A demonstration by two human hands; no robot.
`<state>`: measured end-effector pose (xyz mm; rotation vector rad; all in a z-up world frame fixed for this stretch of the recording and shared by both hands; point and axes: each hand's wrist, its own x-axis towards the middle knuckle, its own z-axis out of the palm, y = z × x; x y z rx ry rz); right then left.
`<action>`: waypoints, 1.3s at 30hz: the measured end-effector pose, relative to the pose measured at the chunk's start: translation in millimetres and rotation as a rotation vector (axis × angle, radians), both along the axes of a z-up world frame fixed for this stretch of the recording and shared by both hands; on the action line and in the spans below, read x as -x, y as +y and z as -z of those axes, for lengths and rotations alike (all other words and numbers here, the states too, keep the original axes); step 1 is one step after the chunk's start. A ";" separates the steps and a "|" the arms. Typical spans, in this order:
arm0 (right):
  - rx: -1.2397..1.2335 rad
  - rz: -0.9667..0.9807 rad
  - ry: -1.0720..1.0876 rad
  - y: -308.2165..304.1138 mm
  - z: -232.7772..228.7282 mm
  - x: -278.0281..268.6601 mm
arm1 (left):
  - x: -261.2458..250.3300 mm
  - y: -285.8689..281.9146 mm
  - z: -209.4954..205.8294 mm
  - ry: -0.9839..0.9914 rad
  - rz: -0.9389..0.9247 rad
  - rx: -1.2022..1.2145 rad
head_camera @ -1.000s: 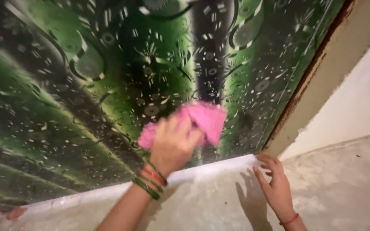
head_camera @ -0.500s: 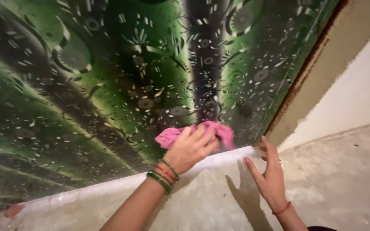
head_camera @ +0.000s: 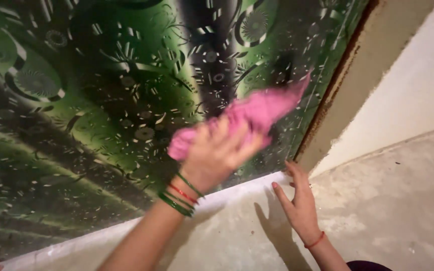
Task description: The person wipes a green patterned wall with a pink cloth. The person uses their left hand to scrub the wall surface while their right hand rests on the wall for support. The person moves the cloth in repetitive circular and back-and-forth motions across the lower section of the wall.
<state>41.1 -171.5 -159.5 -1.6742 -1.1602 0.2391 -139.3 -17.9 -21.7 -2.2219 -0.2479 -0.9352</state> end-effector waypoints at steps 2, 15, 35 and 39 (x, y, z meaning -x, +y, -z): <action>-0.014 0.013 -0.046 -6.4 -1.7 -1.8 | 3.7 -15.2 42.7 0.246 -0.052 0.043; -0.069 0.062 0.090 -10.5 -2.0 -26.1 | -33.5 11.4 -91.5 -0.277 -0.003 -0.023; 0.053 0.041 0.172 -9.1 4.7 -32.1 | -62.9 -4.4 -32.9 -0.116 0.073 0.069; 0.101 0.053 0.197 -12.2 10.1 -40.0 | -102.2 -1.9 59.6 0.064 0.204 0.026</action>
